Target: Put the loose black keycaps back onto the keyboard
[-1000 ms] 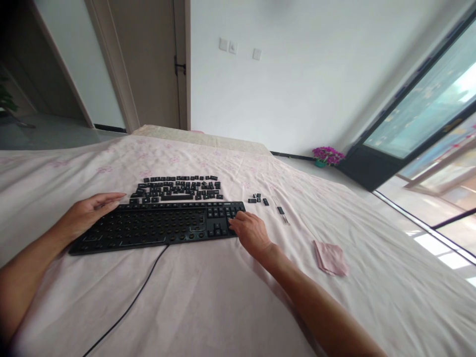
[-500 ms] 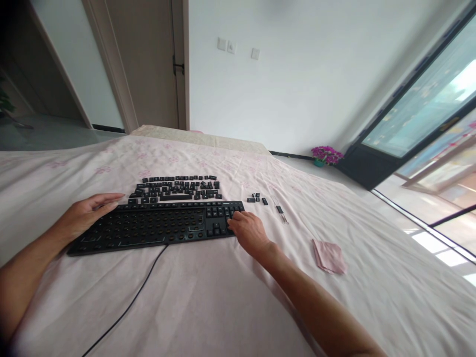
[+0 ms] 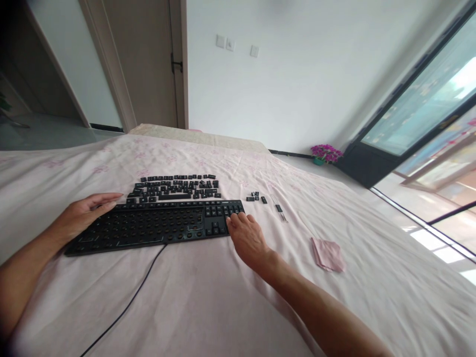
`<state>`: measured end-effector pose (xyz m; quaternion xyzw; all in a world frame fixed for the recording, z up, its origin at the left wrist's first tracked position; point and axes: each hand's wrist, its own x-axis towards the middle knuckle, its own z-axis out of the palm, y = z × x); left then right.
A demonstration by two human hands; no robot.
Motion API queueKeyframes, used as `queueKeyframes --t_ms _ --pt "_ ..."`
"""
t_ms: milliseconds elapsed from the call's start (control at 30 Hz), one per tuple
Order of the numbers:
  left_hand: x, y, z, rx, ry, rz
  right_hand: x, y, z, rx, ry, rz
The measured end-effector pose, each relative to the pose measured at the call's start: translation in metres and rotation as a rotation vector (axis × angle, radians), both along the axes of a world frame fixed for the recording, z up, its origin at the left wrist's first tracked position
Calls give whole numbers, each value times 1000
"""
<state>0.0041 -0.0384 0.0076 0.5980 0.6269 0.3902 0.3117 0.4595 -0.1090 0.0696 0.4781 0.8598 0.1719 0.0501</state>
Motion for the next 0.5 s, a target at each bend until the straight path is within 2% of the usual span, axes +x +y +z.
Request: queueKeyframes --t_ms 133,233,367,433,500 --pt "0 0 1 -1 3 -15 -4 -1 -2 -36 -17 -1" --pt "0 -1 3 -30 8 -14 -1 0 2 -84 64 -17" --pt "-1 -1 2 -19 13 -10 23 17 11 -156 378 -28" --pt "-2 0 0 -10 15 -13 43 34 13 -68 578 -100" --pt "-2 0 0 -8 11 -10 65 55 12 22 658 -202"
